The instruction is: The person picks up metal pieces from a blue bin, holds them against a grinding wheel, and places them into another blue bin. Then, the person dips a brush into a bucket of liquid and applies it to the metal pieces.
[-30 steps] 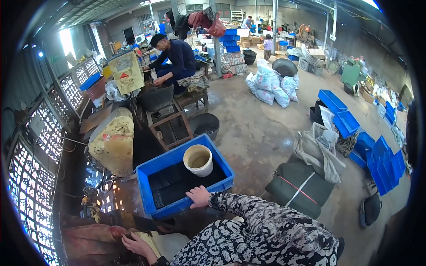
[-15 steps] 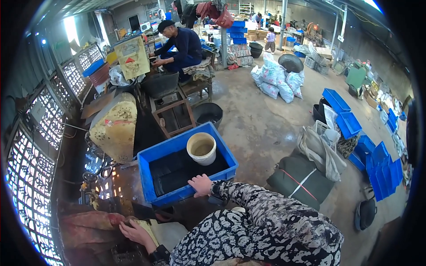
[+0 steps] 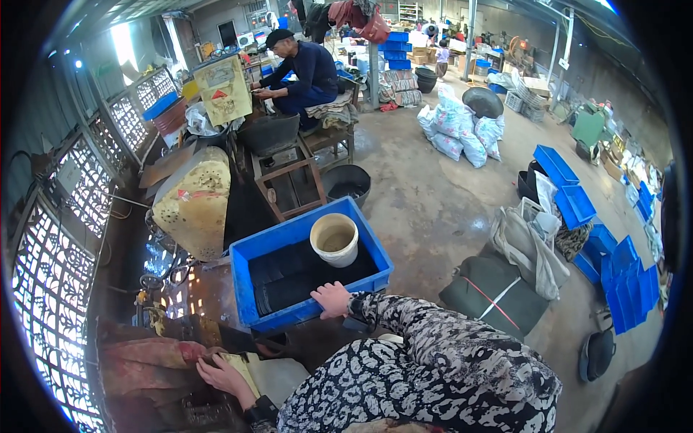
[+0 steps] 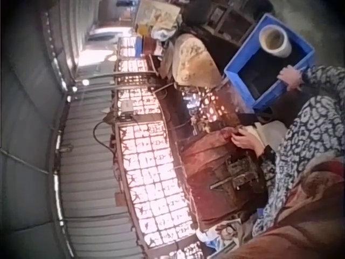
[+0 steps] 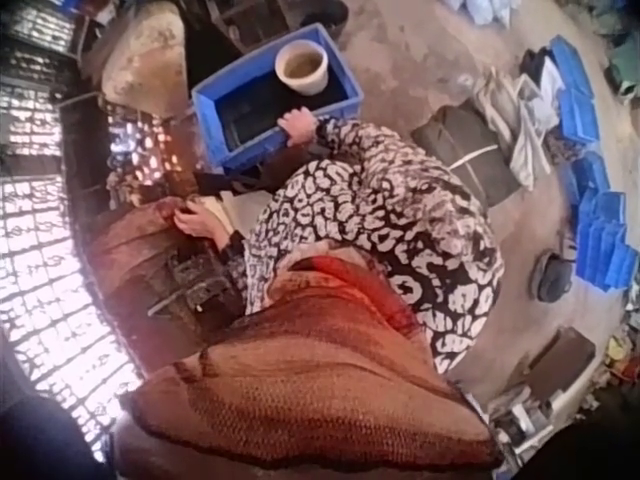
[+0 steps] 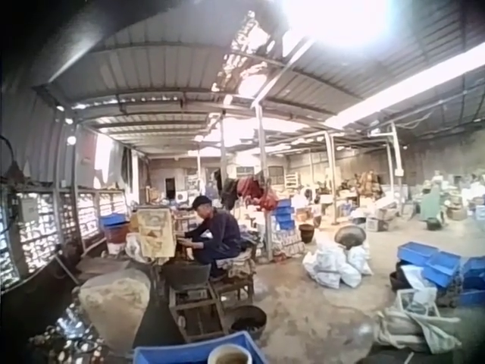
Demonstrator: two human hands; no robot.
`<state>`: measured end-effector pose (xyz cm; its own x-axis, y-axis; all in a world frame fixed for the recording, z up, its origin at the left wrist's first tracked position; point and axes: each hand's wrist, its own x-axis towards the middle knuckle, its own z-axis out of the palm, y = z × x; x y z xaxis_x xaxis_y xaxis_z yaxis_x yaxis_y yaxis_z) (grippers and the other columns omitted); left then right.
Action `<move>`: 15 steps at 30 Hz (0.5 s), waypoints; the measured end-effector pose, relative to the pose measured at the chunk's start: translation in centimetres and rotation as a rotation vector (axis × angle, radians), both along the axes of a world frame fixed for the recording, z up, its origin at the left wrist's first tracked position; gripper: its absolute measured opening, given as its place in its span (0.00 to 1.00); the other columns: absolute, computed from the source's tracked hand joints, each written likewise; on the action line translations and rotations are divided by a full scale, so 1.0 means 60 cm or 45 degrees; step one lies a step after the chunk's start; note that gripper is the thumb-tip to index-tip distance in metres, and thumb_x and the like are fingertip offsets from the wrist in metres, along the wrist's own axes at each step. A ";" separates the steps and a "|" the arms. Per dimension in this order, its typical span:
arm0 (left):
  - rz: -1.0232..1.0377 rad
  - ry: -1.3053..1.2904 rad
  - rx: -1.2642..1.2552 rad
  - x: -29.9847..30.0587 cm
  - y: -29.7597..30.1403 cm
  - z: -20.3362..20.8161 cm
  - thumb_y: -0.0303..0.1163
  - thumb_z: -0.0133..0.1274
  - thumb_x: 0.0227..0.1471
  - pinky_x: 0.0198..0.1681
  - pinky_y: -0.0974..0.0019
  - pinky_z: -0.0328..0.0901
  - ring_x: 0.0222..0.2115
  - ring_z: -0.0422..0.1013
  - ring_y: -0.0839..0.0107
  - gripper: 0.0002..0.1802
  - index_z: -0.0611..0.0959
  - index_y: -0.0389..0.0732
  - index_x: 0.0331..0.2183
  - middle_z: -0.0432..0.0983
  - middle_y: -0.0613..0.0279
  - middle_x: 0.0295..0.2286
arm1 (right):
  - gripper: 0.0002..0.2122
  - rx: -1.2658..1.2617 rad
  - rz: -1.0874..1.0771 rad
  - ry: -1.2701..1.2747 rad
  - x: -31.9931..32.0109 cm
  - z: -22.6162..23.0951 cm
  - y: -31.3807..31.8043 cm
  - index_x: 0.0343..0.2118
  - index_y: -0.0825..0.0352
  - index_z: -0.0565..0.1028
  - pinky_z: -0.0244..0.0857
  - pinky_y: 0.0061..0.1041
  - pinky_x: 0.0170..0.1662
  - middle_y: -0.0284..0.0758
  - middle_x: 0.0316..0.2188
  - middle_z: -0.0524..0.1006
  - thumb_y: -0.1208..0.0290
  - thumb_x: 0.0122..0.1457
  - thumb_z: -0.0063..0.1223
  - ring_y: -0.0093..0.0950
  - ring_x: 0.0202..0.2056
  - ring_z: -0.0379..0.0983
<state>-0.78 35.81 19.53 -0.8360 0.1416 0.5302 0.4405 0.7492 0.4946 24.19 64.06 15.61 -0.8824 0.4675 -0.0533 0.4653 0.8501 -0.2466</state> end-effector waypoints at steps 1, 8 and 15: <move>0.004 -0.003 -0.002 0.001 0.001 0.000 0.43 0.46 0.57 0.54 0.52 0.56 0.53 0.60 0.51 0.27 0.69 0.35 0.53 0.62 0.47 0.53 | 0.33 -0.006 0.000 0.000 0.000 -0.001 0.001 0.51 0.62 0.66 0.60 0.38 0.45 0.37 0.42 0.71 0.54 0.41 0.66 0.37 0.46 0.67; 0.032 -0.012 0.004 -0.003 -0.007 -0.002 0.44 0.46 0.57 0.55 0.52 0.56 0.53 0.60 0.51 0.28 0.69 0.34 0.53 0.62 0.47 0.53 | 0.33 0.004 0.017 -0.024 0.000 0.001 -0.001 0.50 0.62 0.66 0.60 0.39 0.44 0.37 0.42 0.71 0.55 0.41 0.66 0.37 0.46 0.67; 0.057 0.033 -0.023 0.003 -0.002 0.001 0.45 0.47 0.57 0.54 0.53 0.57 0.52 0.61 0.51 0.28 0.71 0.35 0.52 0.64 0.47 0.52 | 0.33 -0.002 0.019 -0.026 0.003 0.004 -0.002 0.50 0.62 0.66 0.60 0.40 0.44 0.37 0.43 0.71 0.55 0.41 0.66 0.37 0.46 0.67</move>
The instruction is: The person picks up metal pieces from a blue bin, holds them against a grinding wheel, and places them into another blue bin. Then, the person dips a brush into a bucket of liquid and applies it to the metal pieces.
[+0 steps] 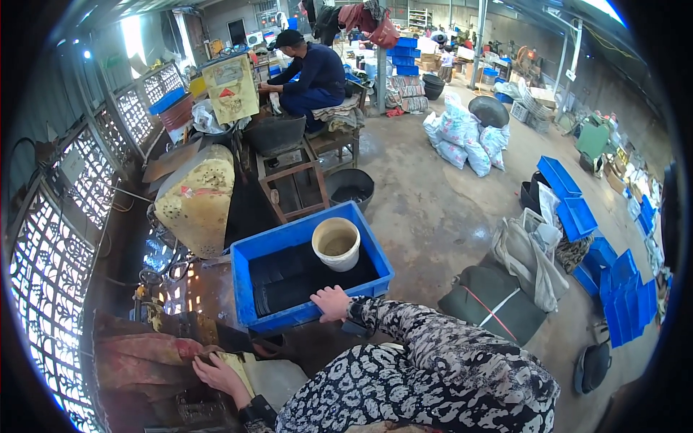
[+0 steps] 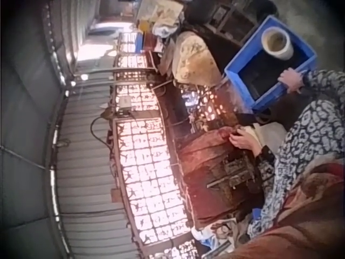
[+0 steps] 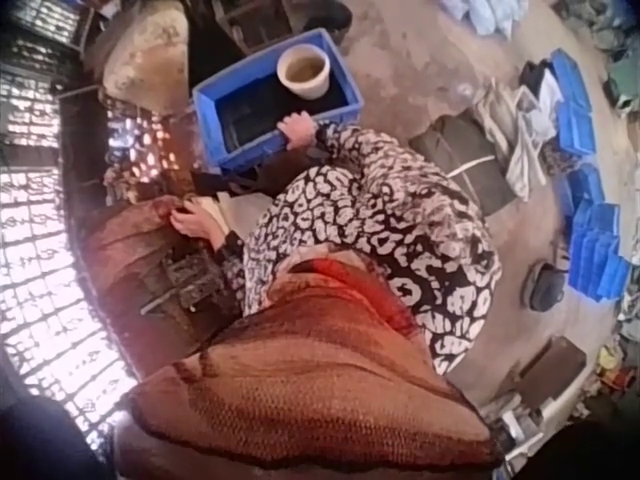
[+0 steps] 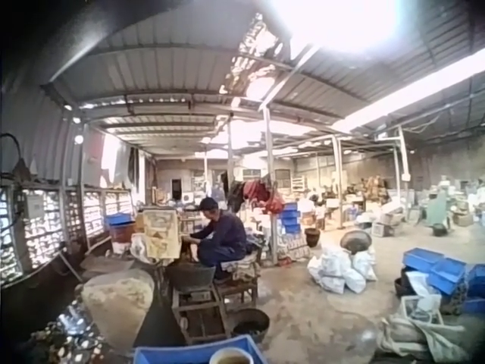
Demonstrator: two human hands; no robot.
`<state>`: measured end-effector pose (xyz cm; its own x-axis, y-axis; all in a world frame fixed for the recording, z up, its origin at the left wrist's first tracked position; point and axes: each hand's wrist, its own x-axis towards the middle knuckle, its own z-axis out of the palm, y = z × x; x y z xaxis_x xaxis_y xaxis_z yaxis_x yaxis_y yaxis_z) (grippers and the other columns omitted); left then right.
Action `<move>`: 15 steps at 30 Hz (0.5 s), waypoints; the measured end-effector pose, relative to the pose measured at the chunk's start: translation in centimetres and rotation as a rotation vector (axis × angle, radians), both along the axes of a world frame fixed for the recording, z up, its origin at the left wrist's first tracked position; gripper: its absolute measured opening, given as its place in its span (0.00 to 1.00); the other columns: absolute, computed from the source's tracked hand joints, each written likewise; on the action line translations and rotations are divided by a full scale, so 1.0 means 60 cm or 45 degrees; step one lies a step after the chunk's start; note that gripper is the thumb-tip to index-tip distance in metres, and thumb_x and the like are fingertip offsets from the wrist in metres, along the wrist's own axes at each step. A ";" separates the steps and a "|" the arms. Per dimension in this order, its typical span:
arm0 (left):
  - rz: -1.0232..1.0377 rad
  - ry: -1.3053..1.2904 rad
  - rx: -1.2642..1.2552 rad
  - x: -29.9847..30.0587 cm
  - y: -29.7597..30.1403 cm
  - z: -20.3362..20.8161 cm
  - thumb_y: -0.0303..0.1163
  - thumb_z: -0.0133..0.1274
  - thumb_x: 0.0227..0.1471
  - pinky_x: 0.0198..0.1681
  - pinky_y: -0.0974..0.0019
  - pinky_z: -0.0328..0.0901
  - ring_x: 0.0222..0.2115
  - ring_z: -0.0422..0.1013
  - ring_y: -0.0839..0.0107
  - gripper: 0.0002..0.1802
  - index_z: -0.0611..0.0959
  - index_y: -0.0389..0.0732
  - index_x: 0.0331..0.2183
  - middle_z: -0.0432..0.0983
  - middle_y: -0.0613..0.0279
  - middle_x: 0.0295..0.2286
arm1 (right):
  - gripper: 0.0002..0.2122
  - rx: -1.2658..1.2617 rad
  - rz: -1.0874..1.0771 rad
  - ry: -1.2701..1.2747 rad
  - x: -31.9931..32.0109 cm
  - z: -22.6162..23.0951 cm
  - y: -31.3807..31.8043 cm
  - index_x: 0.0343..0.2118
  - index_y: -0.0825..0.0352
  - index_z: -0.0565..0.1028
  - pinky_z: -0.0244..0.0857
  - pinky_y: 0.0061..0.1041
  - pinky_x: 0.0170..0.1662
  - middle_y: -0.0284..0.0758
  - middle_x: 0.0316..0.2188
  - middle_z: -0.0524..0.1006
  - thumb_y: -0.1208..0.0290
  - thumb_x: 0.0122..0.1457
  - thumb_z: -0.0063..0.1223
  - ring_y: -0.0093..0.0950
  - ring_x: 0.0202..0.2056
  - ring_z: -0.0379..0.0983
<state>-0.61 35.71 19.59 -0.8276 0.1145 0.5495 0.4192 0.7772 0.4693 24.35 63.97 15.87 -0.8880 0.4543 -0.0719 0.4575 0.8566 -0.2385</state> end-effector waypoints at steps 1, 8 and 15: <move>0.002 -0.001 0.000 0.002 0.000 0.002 0.45 0.47 0.57 0.54 0.53 0.57 0.52 0.61 0.51 0.28 0.71 0.35 0.52 0.64 0.47 0.52 | 0.33 -0.006 0.004 0.000 -0.001 0.000 -0.001 0.50 0.62 0.66 0.60 0.40 0.44 0.37 0.43 0.71 0.55 0.41 0.66 0.37 0.46 0.67; -0.002 -0.053 -0.051 0.003 0.001 0.004 0.43 0.47 0.57 0.54 0.52 0.56 0.54 0.59 0.51 0.27 0.69 0.35 0.53 0.62 0.47 0.54 | 0.32 -0.019 0.006 -0.001 0.002 0.001 0.001 0.49 0.62 0.66 0.60 0.41 0.44 0.37 0.43 0.71 0.55 0.42 0.66 0.37 0.47 0.67; 0.004 -0.055 -0.081 0.013 0.003 0.015 0.41 0.47 0.57 0.54 0.52 0.57 0.54 0.59 0.51 0.27 0.69 0.35 0.53 0.62 0.47 0.54 | 0.32 -0.054 -0.005 -0.041 0.005 0.013 -0.003 0.50 0.62 0.66 0.59 0.41 0.46 0.37 0.43 0.71 0.56 0.42 0.65 0.37 0.48 0.66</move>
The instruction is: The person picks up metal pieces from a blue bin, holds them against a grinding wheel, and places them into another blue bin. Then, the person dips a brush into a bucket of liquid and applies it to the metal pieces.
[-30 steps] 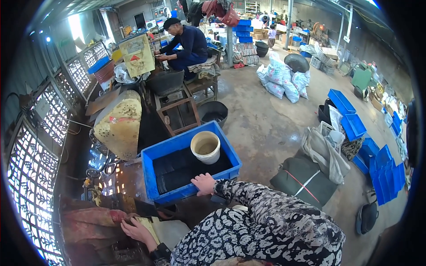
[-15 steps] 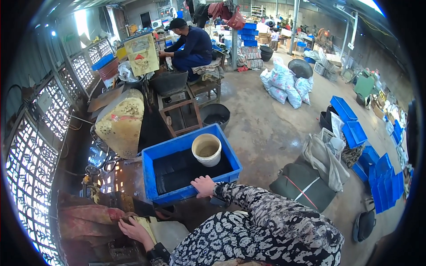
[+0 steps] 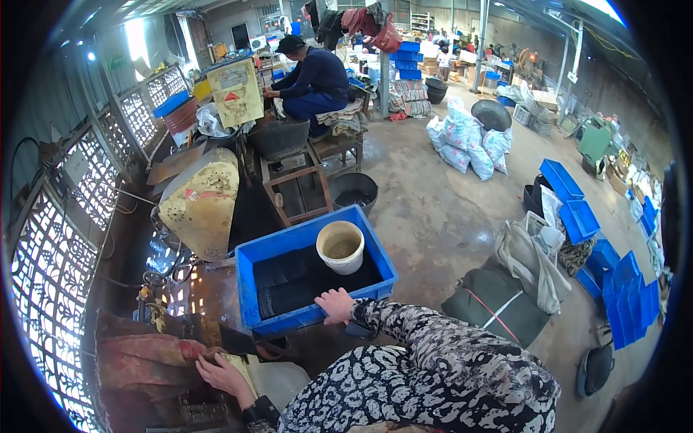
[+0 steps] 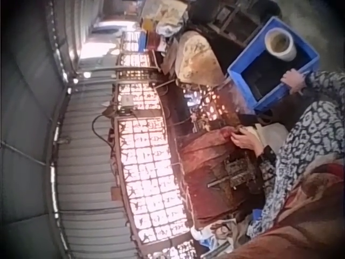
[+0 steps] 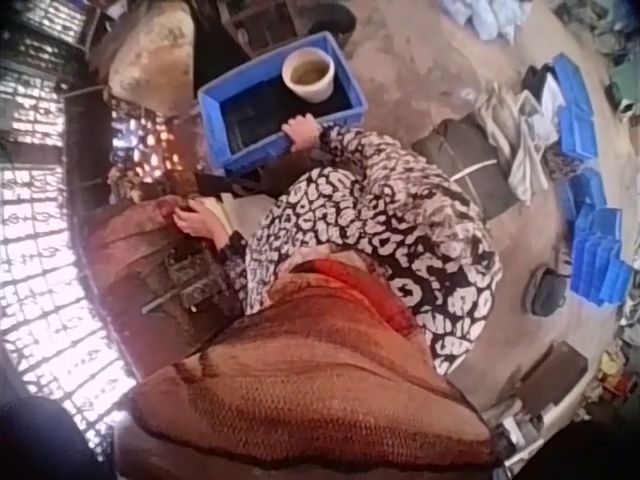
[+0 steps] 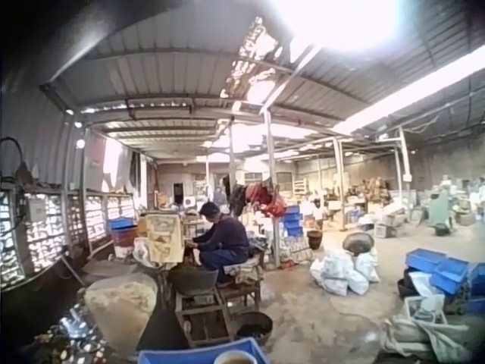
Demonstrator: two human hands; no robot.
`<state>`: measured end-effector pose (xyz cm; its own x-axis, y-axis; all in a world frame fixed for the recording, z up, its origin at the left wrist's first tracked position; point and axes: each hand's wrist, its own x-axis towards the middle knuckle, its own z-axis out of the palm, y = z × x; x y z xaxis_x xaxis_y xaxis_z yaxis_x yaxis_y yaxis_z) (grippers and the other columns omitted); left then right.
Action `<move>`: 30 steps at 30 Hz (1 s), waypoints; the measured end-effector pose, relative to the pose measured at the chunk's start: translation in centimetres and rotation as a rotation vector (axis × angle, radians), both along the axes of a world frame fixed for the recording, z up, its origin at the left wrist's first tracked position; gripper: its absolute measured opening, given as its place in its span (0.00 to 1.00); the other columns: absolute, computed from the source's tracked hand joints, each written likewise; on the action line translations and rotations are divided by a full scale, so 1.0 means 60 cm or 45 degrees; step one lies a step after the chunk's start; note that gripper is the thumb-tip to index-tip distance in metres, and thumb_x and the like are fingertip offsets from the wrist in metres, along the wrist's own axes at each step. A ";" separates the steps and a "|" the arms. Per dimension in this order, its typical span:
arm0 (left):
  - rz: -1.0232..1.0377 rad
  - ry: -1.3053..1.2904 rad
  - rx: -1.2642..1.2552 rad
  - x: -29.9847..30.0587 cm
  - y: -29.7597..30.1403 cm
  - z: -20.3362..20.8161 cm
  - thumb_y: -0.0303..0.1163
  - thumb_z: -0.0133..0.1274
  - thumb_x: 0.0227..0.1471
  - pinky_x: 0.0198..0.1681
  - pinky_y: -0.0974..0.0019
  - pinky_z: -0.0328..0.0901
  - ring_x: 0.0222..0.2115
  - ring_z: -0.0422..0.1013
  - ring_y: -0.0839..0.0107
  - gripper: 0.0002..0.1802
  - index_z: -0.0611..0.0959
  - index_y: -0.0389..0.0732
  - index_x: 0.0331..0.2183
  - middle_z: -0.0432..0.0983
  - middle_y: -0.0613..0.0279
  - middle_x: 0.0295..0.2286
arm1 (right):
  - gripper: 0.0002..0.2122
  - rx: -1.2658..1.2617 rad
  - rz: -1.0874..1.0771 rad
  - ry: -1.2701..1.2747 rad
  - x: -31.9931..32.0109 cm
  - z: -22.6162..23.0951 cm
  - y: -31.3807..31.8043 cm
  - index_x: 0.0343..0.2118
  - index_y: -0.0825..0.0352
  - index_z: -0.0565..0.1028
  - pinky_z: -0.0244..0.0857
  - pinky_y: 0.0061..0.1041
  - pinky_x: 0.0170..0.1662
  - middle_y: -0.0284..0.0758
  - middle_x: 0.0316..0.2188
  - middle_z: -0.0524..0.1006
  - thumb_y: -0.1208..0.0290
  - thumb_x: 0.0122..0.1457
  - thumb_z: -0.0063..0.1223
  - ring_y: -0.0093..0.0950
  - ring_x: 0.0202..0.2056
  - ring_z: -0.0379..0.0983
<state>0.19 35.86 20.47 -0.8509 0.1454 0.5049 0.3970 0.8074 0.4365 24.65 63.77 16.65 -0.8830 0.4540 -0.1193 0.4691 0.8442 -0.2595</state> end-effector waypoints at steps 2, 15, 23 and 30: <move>-0.002 0.010 0.001 -0.001 0.000 -0.002 0.41 0.47 0.57 0.54 0.52 0.57 0.54 0.59 0.51 0.27 0.69 0.35 0.53 0.62 0.47 0.54 | 0.31 0.037 -0.013 0.020 0.001 -0.004 -0.001 0.48 0.61 0.68 0.59 0.40 0.46 0.37 0.43 0.72 0.55 0.41 0.66 0.36 0.48 0.67; -0.026 0.060 0.010 0.000 -0.001 0.001 0.40 0.48 0.56 0.54 0.52 0.58 0.54 0.59 0.51 0.27 0.68 0.34 0.53 0.62 0.48 0.54 | 0.33 0.016 -0.010 -0.025 -0.001 0.003 -0.001 0.52 0.61 0.66 0.59 0.41 0.47 0.38 0.44 0.70 0.55 0.43 0.65 0.37 0.49 0.66; -0.016 0.049 0.008 0.001 0.000 0.004 0.40 0.48 0.56 0.54 0.52 0.57 0.54 0.59 0.51 0.28 0.68 0.34 0.53 0.62 0.48 0.53 | 0.32 0.013 -0.007 -0.025 -0.001 0.004 -0.001 0.51 0.61 0.66 0.59 0.41 0.46 0.37 0.44 0.71 0.55 0.42 0.65 0.37 0.48 0.66; -0.019 0.059 0.004 -0.001 -0.002 0.003 0.40 0.48 0.56 0.55 0.52 0.57 0.54 0.59 0.51 0.28 0.68 0.34 0.53 0.62 0.48 0.53 | 0.32 0.025 -0.001 -0.002 -0.001 0.004 -0.002 0.50 0.61 0.66 0.59 0.41 0.46 0.37 0.43 0.71 0.55 0.42 0.65 0.37 0.48 0.67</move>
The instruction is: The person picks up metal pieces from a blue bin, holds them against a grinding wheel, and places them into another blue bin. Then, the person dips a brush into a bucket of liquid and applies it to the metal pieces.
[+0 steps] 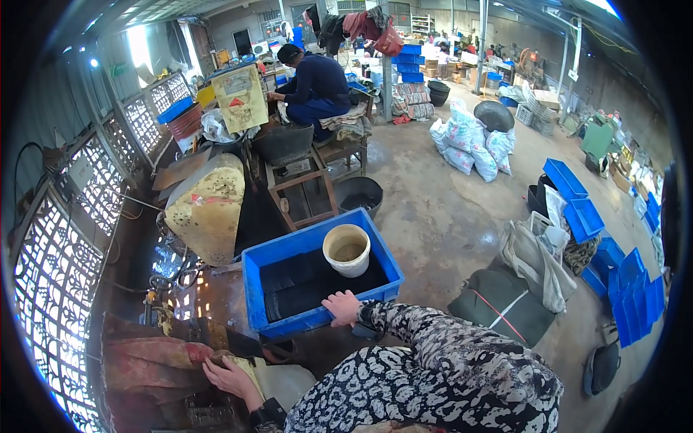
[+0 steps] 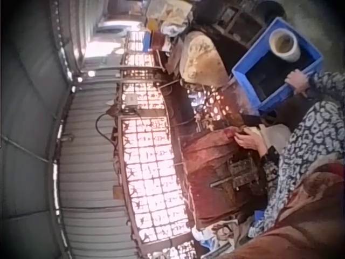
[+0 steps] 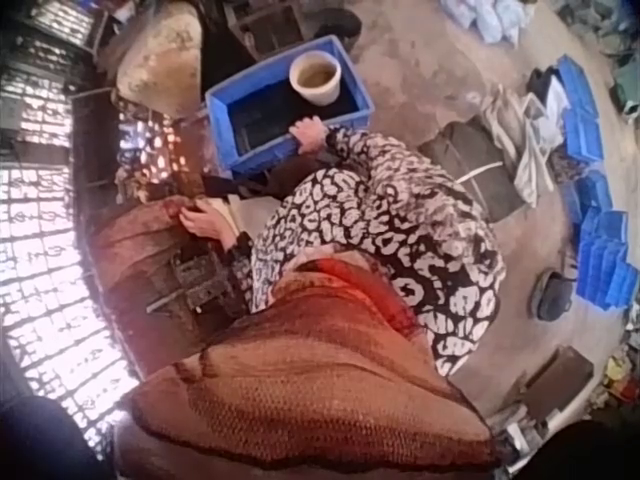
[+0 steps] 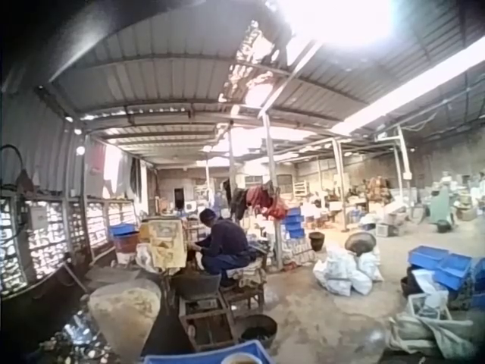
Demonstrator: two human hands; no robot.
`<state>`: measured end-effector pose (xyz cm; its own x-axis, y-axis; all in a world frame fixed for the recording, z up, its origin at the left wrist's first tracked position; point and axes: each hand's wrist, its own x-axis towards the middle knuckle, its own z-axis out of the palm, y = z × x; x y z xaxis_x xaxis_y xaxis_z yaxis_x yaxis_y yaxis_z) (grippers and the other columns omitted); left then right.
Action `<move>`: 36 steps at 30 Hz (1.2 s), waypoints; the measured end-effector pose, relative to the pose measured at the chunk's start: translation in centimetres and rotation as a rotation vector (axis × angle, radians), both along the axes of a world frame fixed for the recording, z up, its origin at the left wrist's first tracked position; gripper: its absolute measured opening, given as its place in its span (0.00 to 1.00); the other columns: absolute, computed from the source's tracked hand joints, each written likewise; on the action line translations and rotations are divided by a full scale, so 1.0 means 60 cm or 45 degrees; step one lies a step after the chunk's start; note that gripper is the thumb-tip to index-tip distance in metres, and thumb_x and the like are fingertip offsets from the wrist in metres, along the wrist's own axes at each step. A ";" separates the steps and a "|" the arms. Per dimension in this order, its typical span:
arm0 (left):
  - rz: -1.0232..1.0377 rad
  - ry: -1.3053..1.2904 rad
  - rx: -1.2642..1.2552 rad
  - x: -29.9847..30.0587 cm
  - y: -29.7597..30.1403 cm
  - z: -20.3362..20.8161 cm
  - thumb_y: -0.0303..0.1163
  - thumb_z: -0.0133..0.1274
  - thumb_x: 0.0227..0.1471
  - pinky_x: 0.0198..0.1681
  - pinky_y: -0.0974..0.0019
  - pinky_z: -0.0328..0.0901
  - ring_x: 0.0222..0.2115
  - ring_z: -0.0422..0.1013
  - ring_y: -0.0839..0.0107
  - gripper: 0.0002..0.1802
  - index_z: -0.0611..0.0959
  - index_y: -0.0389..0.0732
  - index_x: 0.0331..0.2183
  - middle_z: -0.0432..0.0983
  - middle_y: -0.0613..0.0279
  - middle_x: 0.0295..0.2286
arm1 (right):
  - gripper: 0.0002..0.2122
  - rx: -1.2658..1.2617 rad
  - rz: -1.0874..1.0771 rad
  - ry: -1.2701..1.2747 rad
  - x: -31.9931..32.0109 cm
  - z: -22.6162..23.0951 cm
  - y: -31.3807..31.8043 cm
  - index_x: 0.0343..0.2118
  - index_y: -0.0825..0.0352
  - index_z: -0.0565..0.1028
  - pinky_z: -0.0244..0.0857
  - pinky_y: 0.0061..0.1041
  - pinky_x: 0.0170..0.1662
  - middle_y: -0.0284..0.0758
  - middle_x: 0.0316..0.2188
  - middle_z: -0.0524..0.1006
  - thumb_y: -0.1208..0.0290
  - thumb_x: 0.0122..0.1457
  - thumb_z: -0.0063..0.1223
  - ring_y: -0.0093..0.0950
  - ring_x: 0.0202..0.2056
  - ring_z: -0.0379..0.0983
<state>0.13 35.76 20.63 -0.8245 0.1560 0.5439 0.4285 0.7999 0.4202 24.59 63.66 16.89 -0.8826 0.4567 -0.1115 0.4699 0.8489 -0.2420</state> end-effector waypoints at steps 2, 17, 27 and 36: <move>-0.009 0.009 0.004 -0.001 0.000 0.000 0.40 0.48 0.56 0.54 0.52 0.57 0.54 0.59 0.51 0.28 0.68 0.34 0.53 0.62 0.48 0.53 | 0.32 0.003 -0.008 0.009 0.000 0.001 0.000 0.51 0.61 0.66 0.59 0.42 0.46 0.37 0.43 0.71 0.55 0.42 0.65 0.37 0.47 0.67; -0.034 0.012 0.021 -0.006 0.001 0.001 0.41 0.48 0.56 0.55 0.51 0.56 0.54 0.59 0.51 0.28 0.68 0.34 0.54 0.61 0.48 0.54 | 0.33 -0.026 -0.021 -0.039 -0.007 0.008 0.000 0.51 0.61 0.66 0.58 0.42 0.47 0.37 0.44 0.71 0.55 0.42 0.65 0.37 0.48 0.66; -0.057 0.017 0.031 -0.004 0.001 0.005 0.41 0.48 0.56 0.55 0.51 0.56 0.54 0.58 0.50 0.29 0.68 0.33 0.54 0.61 0.47 0.53 | 0.32 -0.008 -0.011 -0.030 -0.008 0.008 0.000 0.50 0.62 0.66 0.58 0.42 0.46 0.38 0.43 0.71 0.56 0.42 0.65 0.37 0.48 0.66; -0.047 -0.018 0.026 -0.004 0.005 0.010 0.41 0.48 0.56 0.56 0.51 0.56 0.54 0.59 0.50 0.29 0.68 0.33 0.54 0.62 0.46 0.53 | 0.29 0.007 -0.009 -0.020 -0.011 0.010 -0.002 0.48 0.62 0.67 0.59 0.41 0.44 0.38 0.42 0.71 0.57 0.42 0.65 0.37 0.47 0.66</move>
